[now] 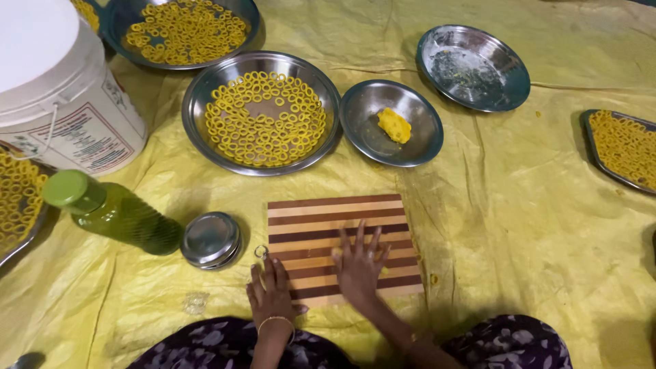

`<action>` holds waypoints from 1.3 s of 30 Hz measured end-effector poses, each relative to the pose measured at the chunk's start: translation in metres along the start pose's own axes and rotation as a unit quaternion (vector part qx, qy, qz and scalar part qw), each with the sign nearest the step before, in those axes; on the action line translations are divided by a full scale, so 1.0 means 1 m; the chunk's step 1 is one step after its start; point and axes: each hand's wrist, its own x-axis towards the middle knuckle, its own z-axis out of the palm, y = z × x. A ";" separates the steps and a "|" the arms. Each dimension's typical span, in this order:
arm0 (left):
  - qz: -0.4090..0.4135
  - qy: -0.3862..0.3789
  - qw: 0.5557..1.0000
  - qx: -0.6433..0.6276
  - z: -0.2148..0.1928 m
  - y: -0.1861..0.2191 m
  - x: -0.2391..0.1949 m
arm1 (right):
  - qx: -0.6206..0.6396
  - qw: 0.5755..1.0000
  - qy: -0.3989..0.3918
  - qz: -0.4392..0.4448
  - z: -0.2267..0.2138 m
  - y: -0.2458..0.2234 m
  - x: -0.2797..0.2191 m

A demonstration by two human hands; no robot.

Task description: The person rolls small pieces of yellow dough into thin ropes on a wooden board. The ropes are then joined end-to-end to form longer strands. Finished dough rings are visible in nearby metal bowls.

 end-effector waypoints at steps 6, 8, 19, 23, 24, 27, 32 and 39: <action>0.007 -0.011 1.000 0.008 -0.007 0.005 -0.004 | -0.009 0.990 -0.070 0.121 0.025 0.050 0.132; 0.004 -0.027 1.000 0.007 -0.009 0.004 -0.004 | -0.028 0.991 0.066 0.113 0.029 0.056 0.146; -0.003 0.035 0.999 0.010 0.008 -0.003 -0.002 | 0.038 0.991 -0.102 0.078 0.013 -0.023 -0.005; -0.003 0.091 0.995 -0.026 0.021 -0.004 -0.009 | 0.119 0.969 -0.213 0.048 -0.010 -0.037 -0.048; 0.002 0.114 0.993 -0.032 0.026 -0.005 -0.012 | 0.134 0.949 -0.282 0.047 -0.017 -0.033 -0.052; 0.030 0.143 0.987 -0.064 0.038 -0.007 -0.016 | 0.398 0.899 -0.174 0.058 -0.034 0.002 -0.052; 0.142 0.305 0.940 -0.062 0.051 -0.003 -0.019 | 0.369 0.907 -0.146 0.141 -0.046 0.087 -0.063; 0.298 0.326 0.896 -0.044 0.042 0.060 -0.020 | 0.390 0.910 -0.077 0.115 -0.021 0.093 -0.069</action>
